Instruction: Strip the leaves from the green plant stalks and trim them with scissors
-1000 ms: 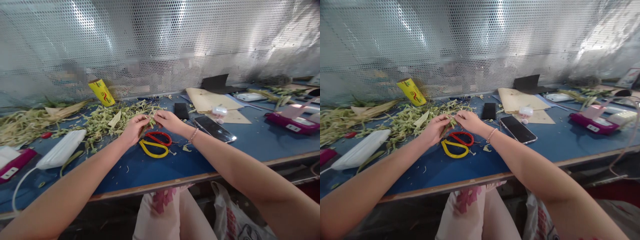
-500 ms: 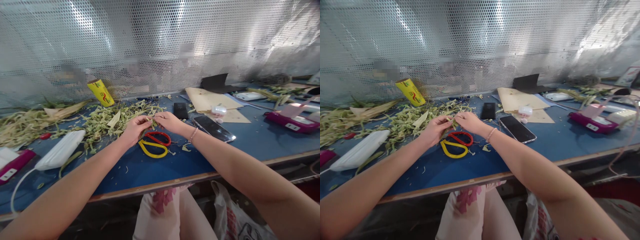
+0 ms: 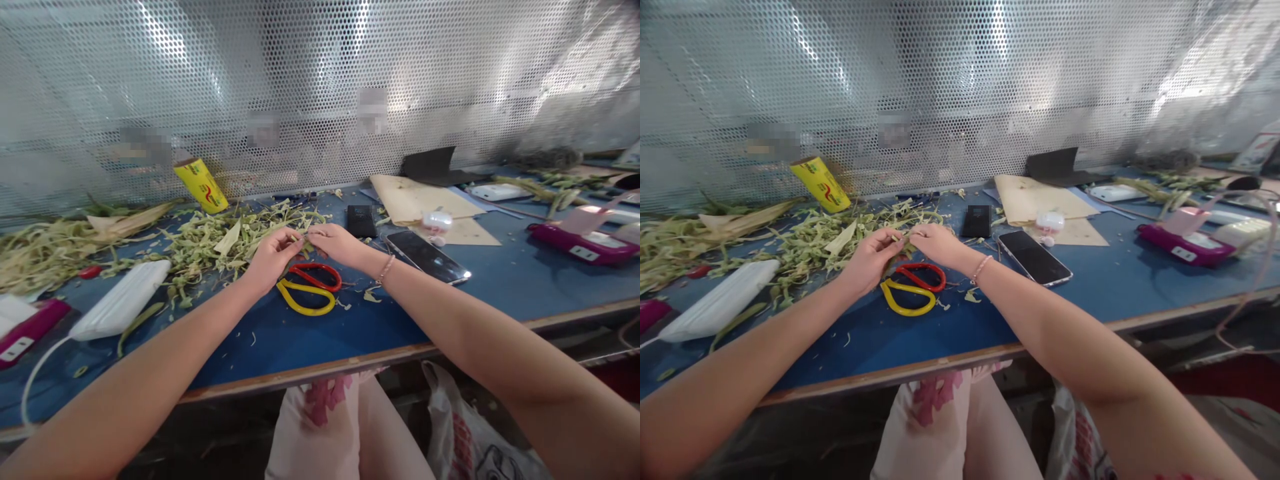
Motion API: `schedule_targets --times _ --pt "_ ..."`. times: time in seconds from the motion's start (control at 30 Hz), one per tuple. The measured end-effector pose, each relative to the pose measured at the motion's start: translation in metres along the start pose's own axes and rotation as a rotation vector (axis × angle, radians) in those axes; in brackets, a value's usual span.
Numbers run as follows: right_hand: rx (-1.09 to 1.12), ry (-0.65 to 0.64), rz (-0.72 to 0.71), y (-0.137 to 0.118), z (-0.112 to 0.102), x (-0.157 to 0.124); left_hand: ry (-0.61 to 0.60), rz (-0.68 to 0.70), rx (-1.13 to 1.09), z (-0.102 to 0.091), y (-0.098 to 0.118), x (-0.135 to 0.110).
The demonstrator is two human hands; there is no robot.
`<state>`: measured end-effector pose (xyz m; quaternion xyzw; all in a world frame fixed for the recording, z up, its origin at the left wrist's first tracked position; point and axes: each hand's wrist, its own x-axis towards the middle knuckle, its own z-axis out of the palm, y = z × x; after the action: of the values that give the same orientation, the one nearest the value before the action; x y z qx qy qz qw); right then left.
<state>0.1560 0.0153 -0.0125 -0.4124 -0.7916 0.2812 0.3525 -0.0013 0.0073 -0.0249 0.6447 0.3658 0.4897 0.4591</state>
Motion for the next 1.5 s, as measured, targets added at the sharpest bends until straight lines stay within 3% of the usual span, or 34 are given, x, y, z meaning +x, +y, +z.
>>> schedule_targets --times 0.27,0.5,0.6,0.73,0.8,0.87,0.93,1.03,1.1,1.27,1.5 --pt "0.023 0.003 0.006 0.003 0.002 0.001 0.024 -0.027 -0.047 0.002 -0.003 0.001" --pt "-0.007 0.041 0.022 0.009 0.004 0.003 -0.062 -0.278 -0.105 -0.003 -0.006 0.005" --pt "-0.009 0.051 0.026 0.011 0.005 0.003 -0.078 -0.254 -0.064 -0.004 -0.011 0.006" --pt "0.052 0.247 -0.030 0.015 0.006 0.005 0.066 -0.199 -0.174 -0.001 -0.008 0.008" --pt "-0.007 0.383 -0.081 0.015 0.004 0.004 0.186 -0.188 -0.250 -0.002 -0.005 0.010" --pt "-0.100 0.418 -0.152 0.013 0.001 0.002 0.316 -0.183 -0.290 -0.004 -0.002 0.014" --pt "-0.165 0.267 -0.243 0.010 -0.002 -0.002 0.433 -0.175 -0.291 -0.008 -0.002 0.019" --pt "-0.272 -0.205 -0.336 0.004 -0.002 -0.006 0.543 -0.153 -0.259 -0.015 -0.005 0.024" --pt "-0.358 -0.402 -0.352 0.001 0.002 -0.009 0.574 -0.147 -0.230 -0.018 -0.007 0.026" --pt "-0.585 -0.400 -0.330 -0.012 0.013 -0.016 0.602 -0.142 -0.173 -0.020 -0.009 0.028" --pt "-0.731 -0.477 -0.150 -0.029 0.012 -0.025 0.615 -0.102 -0.141 -0.022 -0.013 0.029"
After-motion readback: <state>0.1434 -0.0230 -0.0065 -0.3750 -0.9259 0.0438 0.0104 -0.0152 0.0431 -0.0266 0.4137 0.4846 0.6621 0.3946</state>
